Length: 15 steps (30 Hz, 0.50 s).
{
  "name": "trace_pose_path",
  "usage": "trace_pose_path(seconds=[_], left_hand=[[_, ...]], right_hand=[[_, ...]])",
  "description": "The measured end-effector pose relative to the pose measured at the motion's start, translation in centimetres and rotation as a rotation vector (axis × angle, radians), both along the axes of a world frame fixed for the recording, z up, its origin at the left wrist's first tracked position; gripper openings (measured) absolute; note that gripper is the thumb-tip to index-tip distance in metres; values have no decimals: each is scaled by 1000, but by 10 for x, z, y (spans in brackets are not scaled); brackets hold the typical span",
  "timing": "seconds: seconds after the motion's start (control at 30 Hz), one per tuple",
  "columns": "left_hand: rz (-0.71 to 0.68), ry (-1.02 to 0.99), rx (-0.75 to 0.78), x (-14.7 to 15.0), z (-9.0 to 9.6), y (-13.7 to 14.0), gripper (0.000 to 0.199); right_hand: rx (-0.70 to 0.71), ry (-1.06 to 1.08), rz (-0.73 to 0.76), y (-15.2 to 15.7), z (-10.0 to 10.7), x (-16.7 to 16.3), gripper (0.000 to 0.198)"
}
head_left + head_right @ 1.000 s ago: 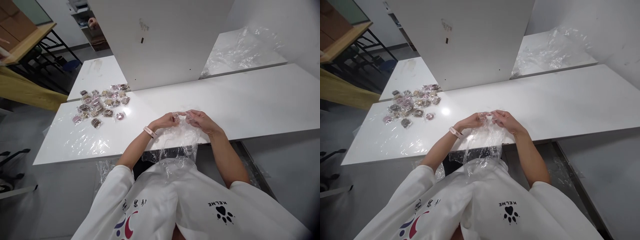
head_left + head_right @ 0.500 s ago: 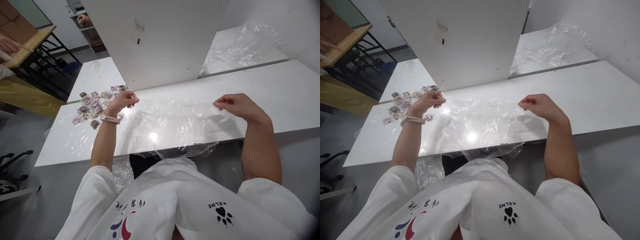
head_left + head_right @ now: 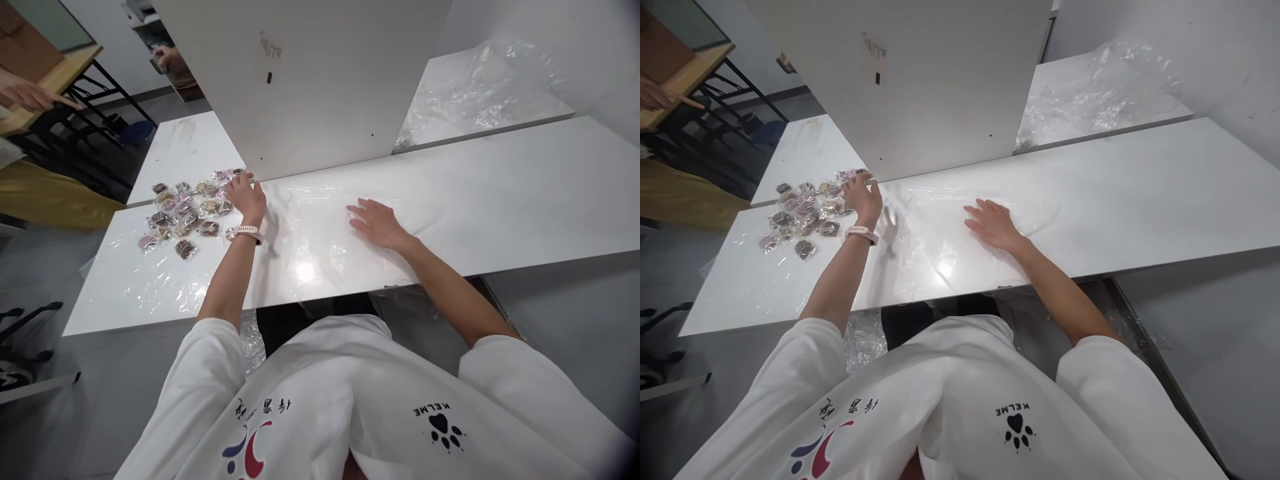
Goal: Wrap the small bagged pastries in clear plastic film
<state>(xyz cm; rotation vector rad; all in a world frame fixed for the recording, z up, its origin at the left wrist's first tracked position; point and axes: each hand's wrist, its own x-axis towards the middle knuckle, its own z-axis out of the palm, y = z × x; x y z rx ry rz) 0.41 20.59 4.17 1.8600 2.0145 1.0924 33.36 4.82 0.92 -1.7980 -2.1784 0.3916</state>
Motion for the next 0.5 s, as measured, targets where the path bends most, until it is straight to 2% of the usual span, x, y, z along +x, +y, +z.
trace_pose_path(seconds=[0.07,0.17,0.23,0.33,0.5], left_hand=[[92,124,-74,-10,-6,-1,45],[80,239,-254,-23,-18,-7,57],[14,276,-307,-29,-25,-12,51],[-72,295,-225,-36,-32,-16,33],[-156,257,-169,-45,-27,-9,17]], right_hand=[[-66,-54,66,3,-15,-3,66],[-60,-65,120,13,-25,8,67],[-53,-56,158,20,-26,16,67],[-28,-63,188,27,-26,22,68],[5,-77,186,29,-32,21,67]])
